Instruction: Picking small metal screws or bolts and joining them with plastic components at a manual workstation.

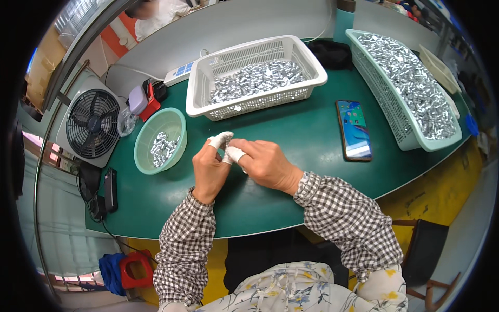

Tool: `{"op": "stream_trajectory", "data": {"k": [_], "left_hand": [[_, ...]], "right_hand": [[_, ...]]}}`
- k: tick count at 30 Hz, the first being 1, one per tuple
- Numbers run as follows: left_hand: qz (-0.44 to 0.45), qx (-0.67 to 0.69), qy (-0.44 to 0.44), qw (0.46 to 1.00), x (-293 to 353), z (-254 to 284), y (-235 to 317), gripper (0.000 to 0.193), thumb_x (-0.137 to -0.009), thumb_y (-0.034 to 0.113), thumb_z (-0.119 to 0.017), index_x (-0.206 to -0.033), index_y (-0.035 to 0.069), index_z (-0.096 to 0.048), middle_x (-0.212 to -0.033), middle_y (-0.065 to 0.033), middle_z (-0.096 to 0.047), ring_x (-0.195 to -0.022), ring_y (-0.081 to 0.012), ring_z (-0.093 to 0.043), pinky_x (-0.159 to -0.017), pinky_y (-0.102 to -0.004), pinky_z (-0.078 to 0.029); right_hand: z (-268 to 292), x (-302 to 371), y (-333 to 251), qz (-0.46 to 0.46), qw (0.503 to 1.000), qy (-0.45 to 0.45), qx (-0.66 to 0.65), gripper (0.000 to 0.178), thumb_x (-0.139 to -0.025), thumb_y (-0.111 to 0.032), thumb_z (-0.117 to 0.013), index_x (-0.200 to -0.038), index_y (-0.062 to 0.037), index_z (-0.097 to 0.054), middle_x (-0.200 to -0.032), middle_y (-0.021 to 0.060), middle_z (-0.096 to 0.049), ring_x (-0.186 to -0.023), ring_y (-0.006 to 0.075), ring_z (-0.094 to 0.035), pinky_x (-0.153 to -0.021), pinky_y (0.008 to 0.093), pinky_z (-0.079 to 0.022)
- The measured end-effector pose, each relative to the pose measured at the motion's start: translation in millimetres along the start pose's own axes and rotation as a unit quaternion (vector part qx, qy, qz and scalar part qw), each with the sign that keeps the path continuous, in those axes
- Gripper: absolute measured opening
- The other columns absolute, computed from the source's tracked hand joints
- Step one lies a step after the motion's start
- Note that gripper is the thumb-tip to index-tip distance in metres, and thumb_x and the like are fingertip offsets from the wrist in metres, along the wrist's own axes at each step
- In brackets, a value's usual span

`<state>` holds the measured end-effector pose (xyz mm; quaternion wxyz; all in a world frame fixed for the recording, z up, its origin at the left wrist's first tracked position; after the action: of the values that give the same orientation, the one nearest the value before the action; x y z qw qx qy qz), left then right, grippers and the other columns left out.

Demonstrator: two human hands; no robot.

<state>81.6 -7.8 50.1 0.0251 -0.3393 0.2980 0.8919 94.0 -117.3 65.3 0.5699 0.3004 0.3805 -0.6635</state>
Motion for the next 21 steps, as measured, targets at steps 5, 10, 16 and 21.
{"op": "stream_trajectory", "data": {"k": [5,10,16,21], "left_hand": [[-0.007,-0.026,-0.008,1.0,2,-2,-2,0.03,-0.068,0.004,-0.067,-0.097,0.007,-0.06,-0.082,-0.008,-0.06,-0.063,-0.0262,-0.061,-0.051,-0.0326,-0.048],[-0.027,-0.062,-0.014,0.998,2,-5,1,0.032,-0.067,0.004,-0.068,-0.098,0.007,-0.06,-0.082,-0.0076,-0.06,-0.063,-0.0266,-0.06,-0.052,-0.0324,-0.048],[-0.013,-0.029,-0.005,0.999,1,-2,-2,0.031,-0.067,0.004,-0.068,-0.097,0.006,-0.06,-0.082,-0.0076,-0.06,-0.064,-0.0258,-0.061,-0.052,-0.0322,-0.048],[-0.017,-0.034,-0.003,0.999,1,-3,1,0.03,-0.067,0.005,-0.068,-0.096,0.006,-0.06,-0.082,-0.0076,-0.06,-0.066,-0.0246,-0.062,-0.053,-0.0318,-0.048]], "right_hand": [[-9,2,2,0.016,0.999,-0.004,0.041,0.017,-0.068,-0.007,-0.06,-0.085,-0.0024,-0.057,-0.098,0.0093,-0.06,-0.064,0.0169,-0.058,-0.053,0.0275,-0.046],[-12,4,-3,0.03,0.997,-0.039,0.054,0.02,-0.069,-0.003,-0.059,-0.09,-0.0013,-0.059,-0.099,0.0099,-0.061,-0.066,0.0185,-0.059,-0.053,0.0283,-0.046],[-10,1,-2,0.031,0.997,-0.035,0.067,0.022,-0.068,-0.004,-0.06,-0.09,-0.0009,-0.059,-0.098,0.0099,-0.061,-0.065,0.0171,-0.058,-0.052,0.0278,-0.045],[-11,2,-5,0.047,0.996,-0.034,0.061,0.023,-0.067,-0.004,-0.06,-0.09,-0.0005,-0.059,-0.098,0.0101,-0.061,-0.065,0.0179,-0.058,-0.052,0.0281,-0.045]]}}
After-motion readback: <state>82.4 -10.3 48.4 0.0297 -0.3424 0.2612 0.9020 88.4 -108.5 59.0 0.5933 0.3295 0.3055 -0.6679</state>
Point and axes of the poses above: each hand's wrist, its own x-axis away from the middle knuckle, its own z-axis out of the back of the hand, y = z × x, the point moved 9 cm from there along -x, towards the middle knuckle
